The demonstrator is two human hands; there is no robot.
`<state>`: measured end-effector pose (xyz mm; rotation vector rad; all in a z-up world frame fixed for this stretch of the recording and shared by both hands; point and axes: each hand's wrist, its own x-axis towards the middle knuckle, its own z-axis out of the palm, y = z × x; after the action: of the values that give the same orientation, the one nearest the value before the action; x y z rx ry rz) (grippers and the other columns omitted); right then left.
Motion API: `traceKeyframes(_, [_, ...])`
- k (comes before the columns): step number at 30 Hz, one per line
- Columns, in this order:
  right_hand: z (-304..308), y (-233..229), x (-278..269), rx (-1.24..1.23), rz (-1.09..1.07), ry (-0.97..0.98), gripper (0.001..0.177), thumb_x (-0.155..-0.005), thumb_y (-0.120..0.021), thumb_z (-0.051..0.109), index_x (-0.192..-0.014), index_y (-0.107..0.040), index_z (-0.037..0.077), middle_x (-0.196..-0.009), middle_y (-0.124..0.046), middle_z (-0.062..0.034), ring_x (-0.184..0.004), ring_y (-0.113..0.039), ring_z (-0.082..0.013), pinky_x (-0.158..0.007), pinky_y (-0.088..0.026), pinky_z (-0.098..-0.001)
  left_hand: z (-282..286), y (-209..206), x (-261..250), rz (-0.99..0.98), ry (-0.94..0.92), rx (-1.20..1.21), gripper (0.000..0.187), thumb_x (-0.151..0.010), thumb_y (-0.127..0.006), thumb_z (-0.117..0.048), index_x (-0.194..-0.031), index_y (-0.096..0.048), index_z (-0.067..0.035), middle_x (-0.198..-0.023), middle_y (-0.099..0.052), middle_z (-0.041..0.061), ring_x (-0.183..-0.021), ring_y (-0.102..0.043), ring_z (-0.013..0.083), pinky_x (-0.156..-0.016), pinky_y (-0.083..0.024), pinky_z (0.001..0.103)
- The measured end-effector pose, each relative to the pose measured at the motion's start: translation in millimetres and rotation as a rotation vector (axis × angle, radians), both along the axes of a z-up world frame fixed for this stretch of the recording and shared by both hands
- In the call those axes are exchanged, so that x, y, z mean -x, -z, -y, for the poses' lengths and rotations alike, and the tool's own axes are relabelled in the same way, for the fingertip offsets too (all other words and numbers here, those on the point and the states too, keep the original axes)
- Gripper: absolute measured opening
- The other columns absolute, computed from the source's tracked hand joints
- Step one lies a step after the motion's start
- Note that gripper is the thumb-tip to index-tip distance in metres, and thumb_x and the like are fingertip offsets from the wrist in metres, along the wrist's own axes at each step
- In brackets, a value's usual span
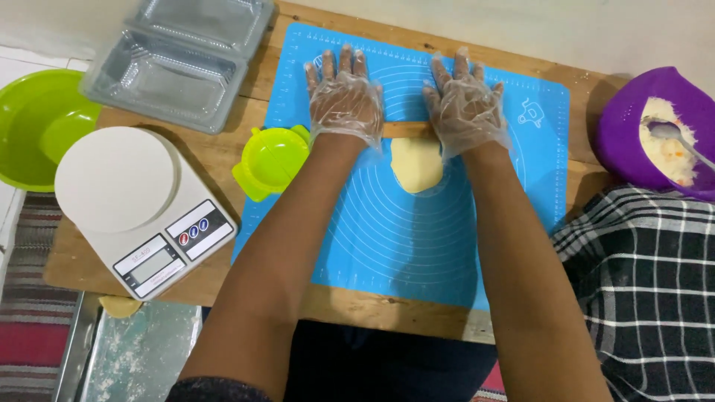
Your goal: Rolling out small pieces of dough into flat circles using a wooden rolling pin on a silicone mat
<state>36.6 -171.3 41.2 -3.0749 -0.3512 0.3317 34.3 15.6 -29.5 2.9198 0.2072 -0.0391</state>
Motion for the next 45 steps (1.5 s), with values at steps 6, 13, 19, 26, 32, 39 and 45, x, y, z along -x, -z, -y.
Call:
traceKeyframes(6, [-6,-5,-6,-0.005,-0.018,0.041,0.063,-0.108,-0.027,0.050,-0.165,-0.014,0.027,-0.172,-0.006,-0.0113,-0.156,-0.006,-0.0407,-0.121,-0.012,-0.0679,0,-3,-8,-0.010,-0.022,-0.014,0.067,-0.106,-0.025,-0.047,-0.165,-0.018,-0.016,-0.173,-0.015,0.006,-0.158,-0.008,0.0373,-0.125,0.002,0.060])
traceKeyframes(13, [3,7,13,0.040,0.026,0.009,0.064,-0.107,-0.021,0.053,-0.166,-0.014,0.027,-0.172,-0.001,-0.0087,-0.157,-0.007,-0.0403,-0.122,-0.011,-0.0665,8,-23,25,-0.053,0.061,-0.058,0.065,-0.106,-0.023,-0.047,-0.165,-0.016,-0.020,-0.173,-0.011,0.008,-0.158,-0.006,0.0418,-0.124,0.000,0.063])
traceKeyframes(19, [21,30,52,0.008,0.161,-0.004,0.061,-0.107,-0.017,0.050,-0.164,-0.021,0.028,-0.172,-0.014,-0.0067,-0.156,-0.015,-0.0389,-0.120,-0.009,-0.0686,18,-12,79,0.315,0.154,-0.035,0.060,-0.105,-0.035,-0.046,-0.158,-0.042,-0.018,-0.166,-0.034,0.013,-0.153,-0.022,0.0465,-0.123,-0.005,0.068])
traceKeyframes(26, [45,53,100,-0.087,0.494,-0.079,0.048,-0.113,-0.036,0.046,-0.158,-0.048,0.032,-0.161,-0.047,-0.0070,-0.147,-0.042,-0.0389,-0.116,-0.019,-0.0748,24,-69,144,-0.045,0.241,-0.059,0.061,-0.110,-0.030,-0.044,-0.166,-0.025,-0.020,-0.172,-0.022,0.007,-0.158,-0.015,0.0392,-0.126,-0.004,0.064])
traceKeyframes(32, [52,42,134,-0.155,0.382,-0.056,0.051,-0.111,-0.034,0.050,-0.158,-0.046,0.034,-0.165,-0.040,-0.0082,-0.150,-0.035,-0.0419,-0.116,-0.016,-0.0759,25,-73,178,-0.048,0.324,-0.039,0.063,-0.110,-0.037,-0.041,-0.166,-0.024,-0.018,-0.173,-0.021,0.007,-0.158,-0.016,0.0383,-0.126,-0.008,0.063])
traceKeyframes(39, [58,29,165,-0.180,0.339,-0.082,0.052,-0.110,-0.040,0.042,-0.161,-0.043,0.029,-0.166,-0.036,-0.0138,-0.152,-0.028,-0.0464,-0.117,-0.018,-0.0729,30,-68,205,-0.101,0.368,-0.023,0.064,-0.109,-0.035,-0.041,-0.166,-0.021,-0.017,-0.173,-0.017,0.007,-0.158,-0.014,0.0367,-0.126,-0.008,0.061])
traceKeyframes(45, [65,34,176,-0.126,0.346,-0.096,0.055,-0.109,-0.042,0.041,-0.163,-0.038,0.030,-0.167,-0.033,-0.0135,-0.151,-0.028,-0.0463,-0.115,-0.022,-0.0737,32,-70,223,-0.105,0.392,-0.004,0.064,-0.109,-0.036,-0.041,-0.166,-0.023,-0.013,-0.173,-0.019,0.008,-0.158,-0.014,0.0371,-0.125,-0.010,0.061])
